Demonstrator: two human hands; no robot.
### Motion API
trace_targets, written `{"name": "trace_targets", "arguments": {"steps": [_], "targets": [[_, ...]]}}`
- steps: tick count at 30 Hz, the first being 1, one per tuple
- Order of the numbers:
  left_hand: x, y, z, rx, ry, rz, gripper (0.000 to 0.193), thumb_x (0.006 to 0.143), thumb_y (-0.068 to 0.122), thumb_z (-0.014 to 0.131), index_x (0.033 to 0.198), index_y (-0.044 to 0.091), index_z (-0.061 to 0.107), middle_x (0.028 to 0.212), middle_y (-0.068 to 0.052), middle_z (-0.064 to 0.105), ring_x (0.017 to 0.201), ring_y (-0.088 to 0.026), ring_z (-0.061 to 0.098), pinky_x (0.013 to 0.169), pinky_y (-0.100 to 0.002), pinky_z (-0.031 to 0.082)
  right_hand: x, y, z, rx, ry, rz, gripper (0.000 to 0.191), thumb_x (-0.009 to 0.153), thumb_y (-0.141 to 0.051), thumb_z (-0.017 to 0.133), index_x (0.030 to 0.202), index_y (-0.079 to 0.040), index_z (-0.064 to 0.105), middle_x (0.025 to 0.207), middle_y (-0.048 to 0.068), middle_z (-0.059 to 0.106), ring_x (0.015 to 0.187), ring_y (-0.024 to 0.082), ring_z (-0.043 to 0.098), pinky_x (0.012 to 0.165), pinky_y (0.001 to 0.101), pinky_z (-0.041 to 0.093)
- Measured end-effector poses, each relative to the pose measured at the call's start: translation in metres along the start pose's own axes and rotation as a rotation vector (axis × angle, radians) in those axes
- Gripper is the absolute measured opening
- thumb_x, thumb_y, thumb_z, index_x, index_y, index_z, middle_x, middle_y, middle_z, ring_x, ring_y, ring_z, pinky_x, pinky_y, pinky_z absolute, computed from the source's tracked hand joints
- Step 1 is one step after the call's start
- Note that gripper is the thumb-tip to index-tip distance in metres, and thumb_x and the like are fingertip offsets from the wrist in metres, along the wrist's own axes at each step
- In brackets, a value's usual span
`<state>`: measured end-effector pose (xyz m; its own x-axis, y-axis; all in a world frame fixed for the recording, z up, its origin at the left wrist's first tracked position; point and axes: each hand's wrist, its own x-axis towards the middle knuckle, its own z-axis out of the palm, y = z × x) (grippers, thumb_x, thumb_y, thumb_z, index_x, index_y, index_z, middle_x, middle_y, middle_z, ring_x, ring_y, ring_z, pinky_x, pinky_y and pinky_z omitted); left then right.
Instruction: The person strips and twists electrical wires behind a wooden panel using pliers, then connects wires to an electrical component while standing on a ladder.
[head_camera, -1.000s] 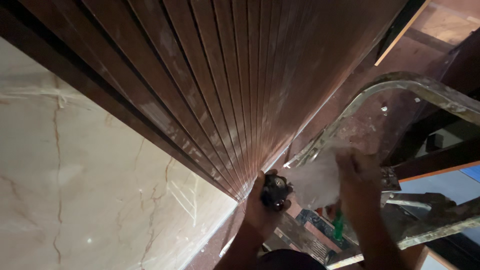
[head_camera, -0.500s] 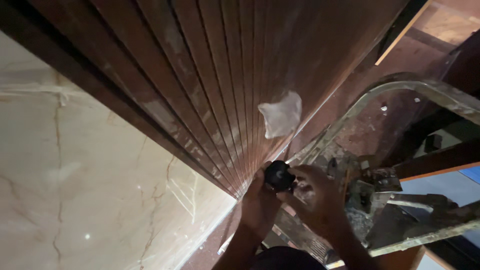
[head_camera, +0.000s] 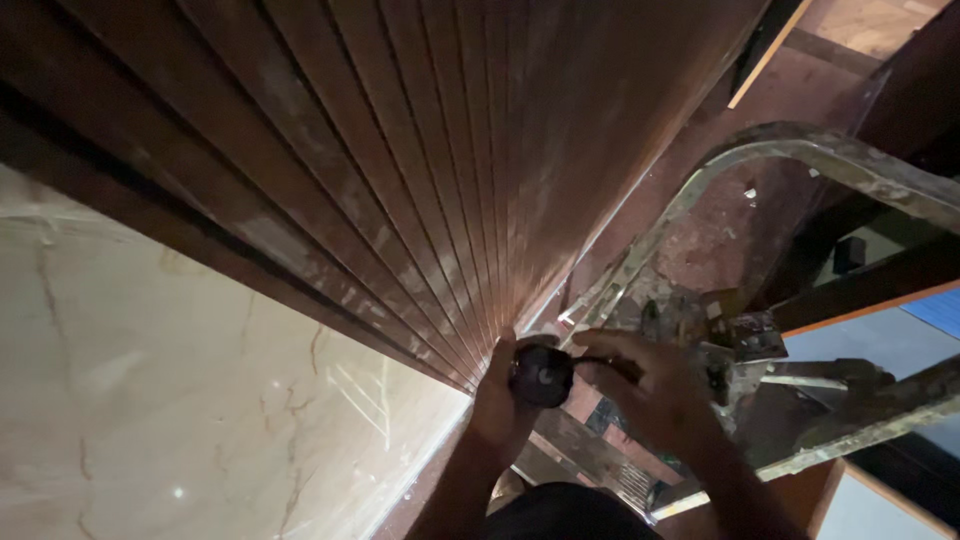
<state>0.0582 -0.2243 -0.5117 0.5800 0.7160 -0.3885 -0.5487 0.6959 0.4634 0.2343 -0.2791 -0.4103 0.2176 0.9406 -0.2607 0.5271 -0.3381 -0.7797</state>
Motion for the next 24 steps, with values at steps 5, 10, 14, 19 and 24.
{"name": "trace_targets", "arguments": {"steps": [5, 10, 14, 19, 24], "targets": [[0.012, -0.017, -0.005, -0.132, 0.013, -0.065, 0.063, 0.102, 0.060, 0.051, 0.100, 0.000, 0.068, 0.087, -0.011, 0.074, 0.077, -0.022, 0.072, 0.077, -0.035, 0.058, 0.005, -0.008, -0.011, -0.020, -0.028, -0.194, 0.031, 0.086, -0.028, 0.075, 0.109, -0.008, 0.078, 0.090, 0.010, 0.084, 0.071, 0.016, 0.079, 0.067, 0.0323, 0.065], [0.015, -0.009, -0.004, -0.119, 0.330, 0.019, 0.042, 0.098, 0.050, 0.061, 0.101, 0.009, 0.066, 0.082, -0.007, 0.070, 0.075, -0.021, 0.071, 0.076, -0.036, 0.060, -0.002, -0.015, -0.022, -0.151, -0.213, -0.104, 0.045, 0.091, -0.030, 0.070, 0.134, -0.017, 0.069, 0.098, 0.011, 0.078, 0.078, 0.023, 0.073, 0.071, 0.0375, 0.059], [0.010, 0.001, -0.001, -0.040, 0.354, 0.019, 0.044, 0.092, 0.052, 0.060, 0.099, 0.009, 0.065, 0.075, -0.009, 0.070, 0.068, -0.025, 0.070, 0.068, -0.041, 0.061, -0.008, -0.010, -0.017, -0.077, -0.054, -0.135, 0.039, 0.091, -0.021, 0.068, 0.129, -0.011, 0.070, 0.108, 0.011, 0.078, 0.087, 0.024, 0.078, 0.075, 0.0364, 0.061], [0.009, -0.001, 0.000, 0.001, 0.310, -0.024, 0.052, 0.095, 0.057, 0.055, 0.095, 0.007, 0.065, 0.076, -0.010, 0.072, 0.068, -0.026, 0.073, 0.057, -0.036, 0.056, -0.009, 0.004, -0.018, -0.155, -0.021, -0.324, 0.030, 0.089, -0.013, 0.065, 0.117, -0.011, 0.077, 0.108, 0.011, 0.081, 0.090, 0.022, 0.081, 0.079, 0.0339, 0.063], [0.002, 0.004, 0.004, -0.014, 0.193, 0.024, 0.040, 0.097, 0.046, 0.058, 0.099, 0.006, 0.065, 0.082, -0.014, 0.072, 0.071, -0.029, 0.072, 0.058, -0.037, 0.056, -0.005, 0.006, -0.033, -0.281, -0.182, -0.384, 0.023, 0.091, -0.015, 0.070, 0.112, -0.012, 0.079, 0.089, 0.010, 0.081, 0.073, 0.021, 0.076, 0.065, 0.0349, 0.060]]}}
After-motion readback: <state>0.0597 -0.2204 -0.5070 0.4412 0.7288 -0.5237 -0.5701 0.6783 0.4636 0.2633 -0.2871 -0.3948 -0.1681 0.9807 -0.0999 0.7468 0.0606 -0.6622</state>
